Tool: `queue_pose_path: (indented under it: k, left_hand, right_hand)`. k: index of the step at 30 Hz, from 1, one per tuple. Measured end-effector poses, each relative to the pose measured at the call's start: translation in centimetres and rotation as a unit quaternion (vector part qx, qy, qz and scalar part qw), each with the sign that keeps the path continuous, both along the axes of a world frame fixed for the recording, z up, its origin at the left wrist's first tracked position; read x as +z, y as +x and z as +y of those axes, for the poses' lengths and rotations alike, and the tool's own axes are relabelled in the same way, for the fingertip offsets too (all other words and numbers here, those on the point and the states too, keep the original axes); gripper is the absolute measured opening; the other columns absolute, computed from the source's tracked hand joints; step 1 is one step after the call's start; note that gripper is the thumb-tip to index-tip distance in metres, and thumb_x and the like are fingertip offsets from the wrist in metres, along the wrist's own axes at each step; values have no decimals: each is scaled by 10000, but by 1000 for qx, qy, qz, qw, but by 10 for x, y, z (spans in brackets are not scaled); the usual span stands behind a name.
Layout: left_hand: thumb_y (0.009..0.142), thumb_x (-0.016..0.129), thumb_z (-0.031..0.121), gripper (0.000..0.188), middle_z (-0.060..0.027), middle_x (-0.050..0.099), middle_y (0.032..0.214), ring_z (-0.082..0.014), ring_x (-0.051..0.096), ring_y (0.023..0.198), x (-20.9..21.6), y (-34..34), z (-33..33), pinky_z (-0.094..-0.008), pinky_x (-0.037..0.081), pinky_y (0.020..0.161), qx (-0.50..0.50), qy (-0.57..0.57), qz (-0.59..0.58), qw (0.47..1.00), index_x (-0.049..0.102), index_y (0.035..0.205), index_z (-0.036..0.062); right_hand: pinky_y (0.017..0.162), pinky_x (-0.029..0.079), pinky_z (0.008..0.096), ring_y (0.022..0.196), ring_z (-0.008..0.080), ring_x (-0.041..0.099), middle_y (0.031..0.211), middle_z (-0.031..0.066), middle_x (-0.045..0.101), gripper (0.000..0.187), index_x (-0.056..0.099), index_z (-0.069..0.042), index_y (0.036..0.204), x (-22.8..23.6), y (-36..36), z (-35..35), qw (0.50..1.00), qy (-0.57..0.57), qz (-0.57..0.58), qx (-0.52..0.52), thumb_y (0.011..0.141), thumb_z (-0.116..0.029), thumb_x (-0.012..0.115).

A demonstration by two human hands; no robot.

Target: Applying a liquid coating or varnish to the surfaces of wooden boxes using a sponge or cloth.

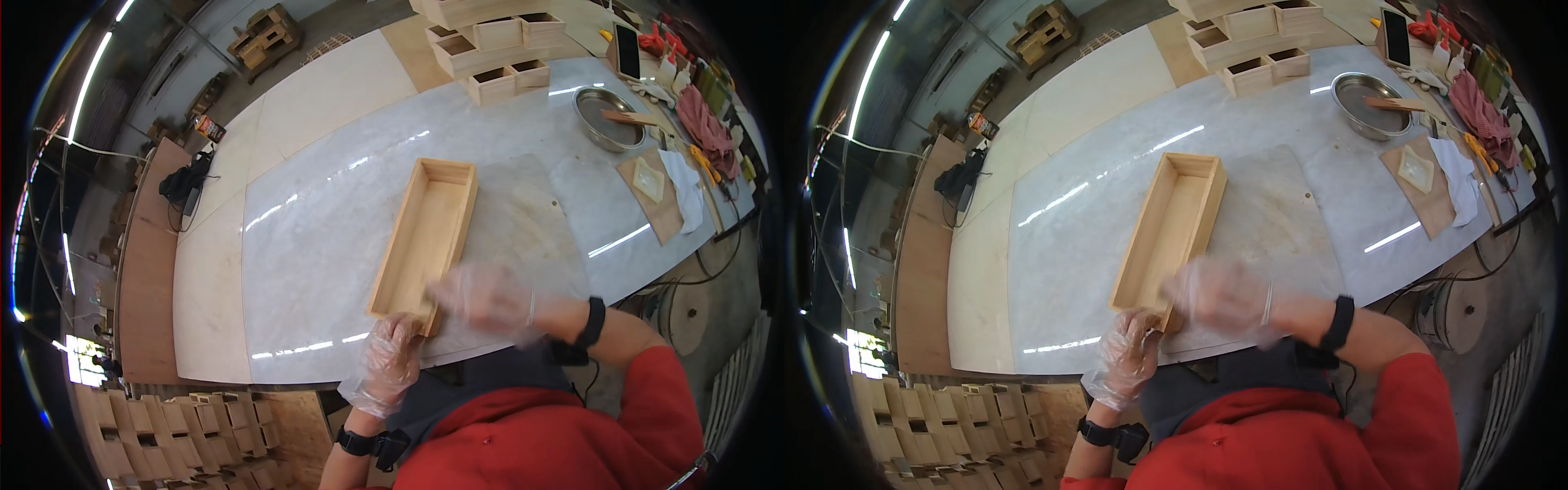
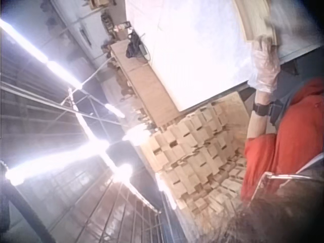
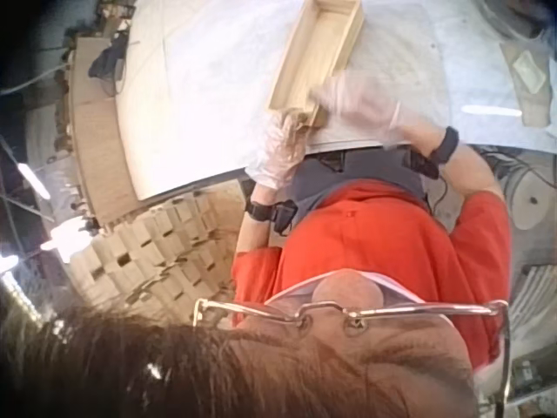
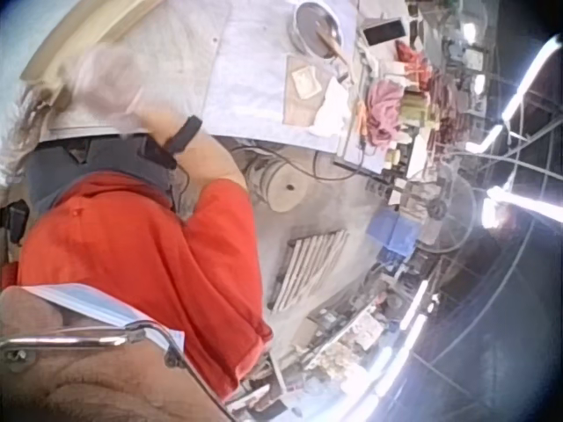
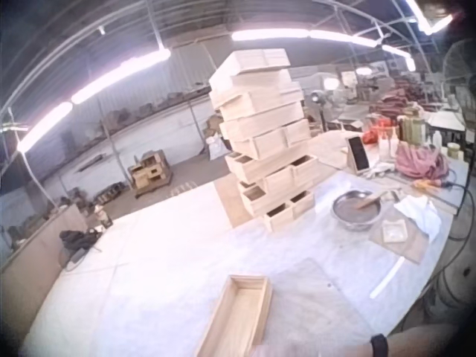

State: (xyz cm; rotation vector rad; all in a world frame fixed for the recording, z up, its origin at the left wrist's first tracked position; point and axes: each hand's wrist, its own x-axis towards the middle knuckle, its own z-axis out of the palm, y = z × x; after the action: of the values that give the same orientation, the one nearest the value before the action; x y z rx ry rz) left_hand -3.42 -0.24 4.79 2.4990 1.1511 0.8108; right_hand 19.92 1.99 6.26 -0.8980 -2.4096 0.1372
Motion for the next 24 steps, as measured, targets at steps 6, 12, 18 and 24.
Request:
queue_pose_path:
  k: [6, 12, 18, 24]
  left_hand:
    - [731, 643, -39, 313, -129, 612, 1000, -347, 609, 910, 0, 2, -2, -419, 510, 750, 3, -5, 25, 1000, 596, 1018, 77]
    - [718, 644, -46, 356, -120, 599, 1031, -338, 590, 970, -4, -1, -5, -414, 506, 783, 14, -14, 23, 1000, 590, 1043, 87]
    - [714, 644, -50, 376, -119, 597, 1028, -340, 588, 950, 2, 0, -6, -419, 505, 777, 12, -17, 41, 999, 585, 1056, 97]
    - [723, 658, -28, 374, -127, 603, 1025, -346, 595, 941, -4, 1, -3, -426, 507, 765, 21, -24, 34, 999, 587, 1069, 94]
  right_hand:
    - [539, 471, 425, 653, 313, 600, 710, 152, 576, 103, 594, -24, 918, -18, 65, 87, 964, -10, 17, -266, 890, -102, 533]
    - [517, 476, 408, 638, 285, 593, 701, 128, 552, 87, 596, -9, 910, -26, 5, 10, 993, 49, 65, -85, 866, -81, 576]
    - [505, 462, 414, 599, 300, 582, 646, 131, 551, 62, 572, -45, 833, -16, 63, 89, 955, 42, 35, -290, 881, -79, 553]
    - [545, 473, 418, 635, 308, 590, 710, 134, 560, 86, 604, -35, 891, -27, 8, 22, 992, 69, 82, -65, 828, -69, 556]
